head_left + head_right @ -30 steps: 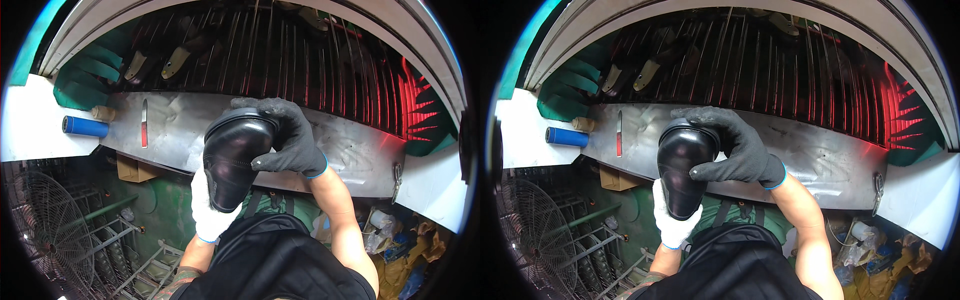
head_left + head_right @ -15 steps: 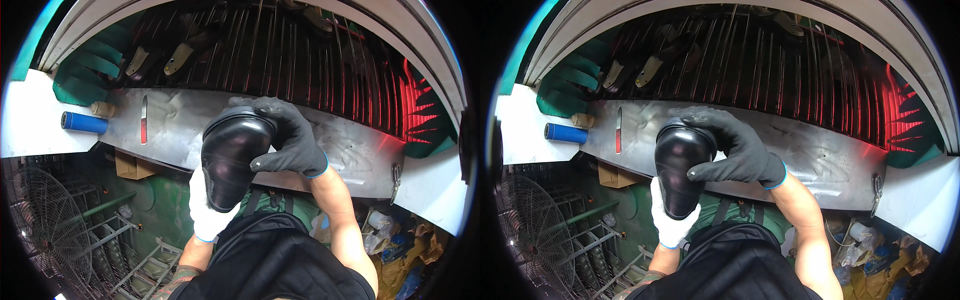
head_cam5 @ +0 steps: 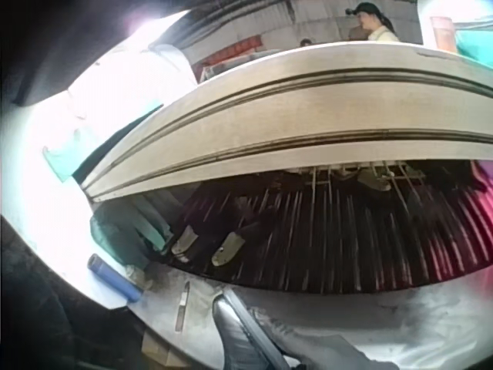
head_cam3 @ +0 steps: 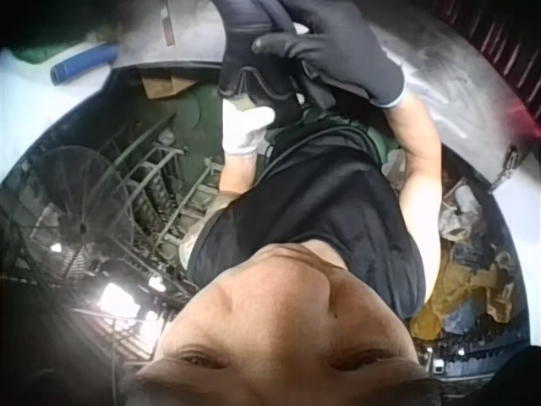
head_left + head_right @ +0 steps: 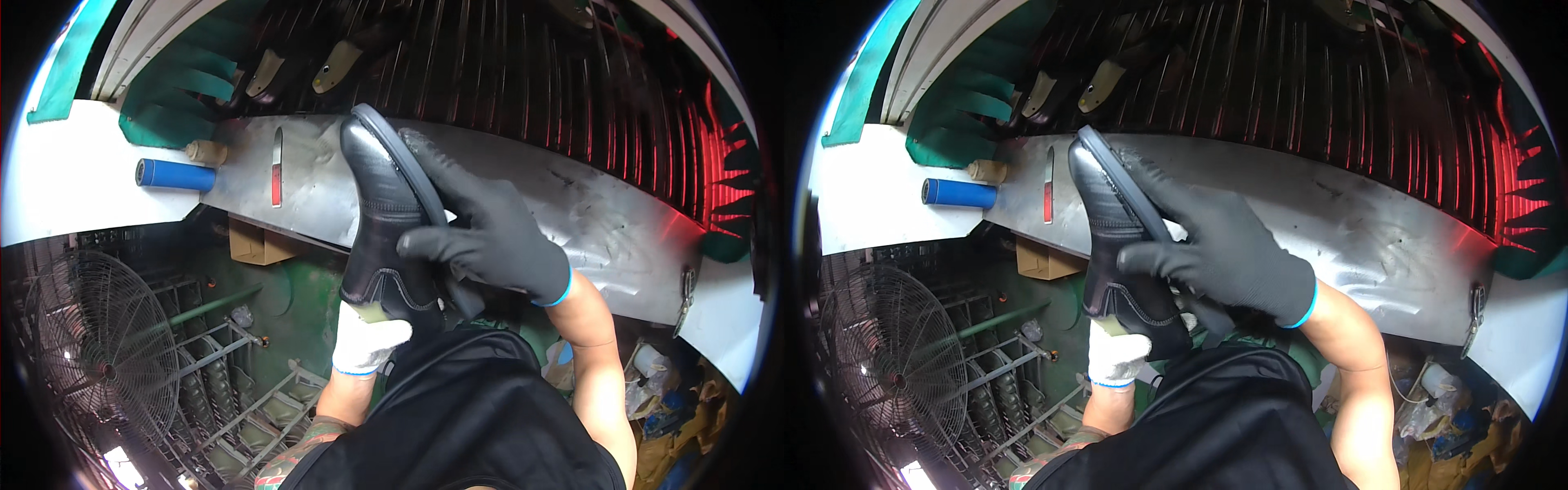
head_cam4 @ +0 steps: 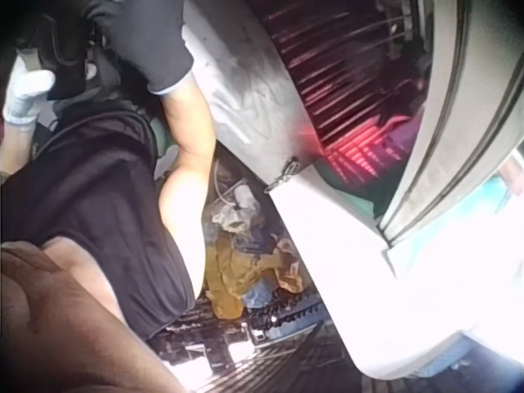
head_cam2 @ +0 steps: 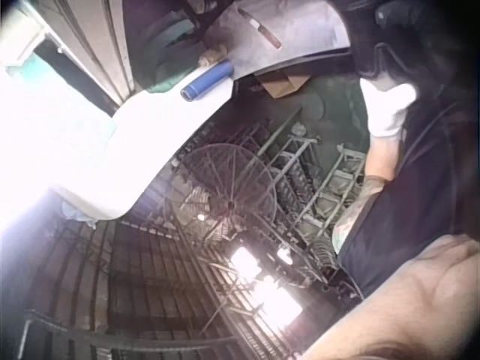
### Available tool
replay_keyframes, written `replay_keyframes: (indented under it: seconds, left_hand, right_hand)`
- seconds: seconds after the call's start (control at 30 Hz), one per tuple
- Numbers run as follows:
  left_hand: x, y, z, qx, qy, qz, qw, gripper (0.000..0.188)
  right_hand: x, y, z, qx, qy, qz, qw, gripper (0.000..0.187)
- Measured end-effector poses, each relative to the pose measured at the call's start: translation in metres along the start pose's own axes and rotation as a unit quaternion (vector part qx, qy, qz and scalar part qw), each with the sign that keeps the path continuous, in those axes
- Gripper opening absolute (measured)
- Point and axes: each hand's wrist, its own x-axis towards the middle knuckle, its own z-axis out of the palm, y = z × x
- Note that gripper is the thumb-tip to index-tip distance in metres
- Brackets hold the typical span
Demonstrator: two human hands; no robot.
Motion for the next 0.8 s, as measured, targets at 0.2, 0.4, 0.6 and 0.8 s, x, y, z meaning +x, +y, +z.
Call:
replay_keyframes:
  seconds: [0.2, 0.4, 0.6, 0.8]
  left_hand:
    - [0.0, -0.008, 0.008, -0.006, 0.015, 0.027, 1.0, 0.096]
    - [0.001, -0.004, 0.016, -0.041, 0.012, -0.002, 0.999, 0.086]
    - [0.006, -0.017, 0.012, 0.041, 0.095, 0.075, 0.992, 0.081]
    - [0.002, -0.003, 0.003, 0.328, 0.064, 0.185, 0.924, 0.101]
  right_hand:
    - [-0.006, 0.012, 0.003, 0.018, 0.023, -0.03, 0.999, 0.079]
    - [-0.026, 0.017, 0.008, -0.115, 0.063, -0.051, 0.99, 0.078]
    - [-0.042, 0.026, 0.027, -0.065, 0.068, -0.013, 0.995, 0.089]
    - [-0.034, 0.014, 0.036, 0.222, 0.061, 0.037, 0.972, 0.095]
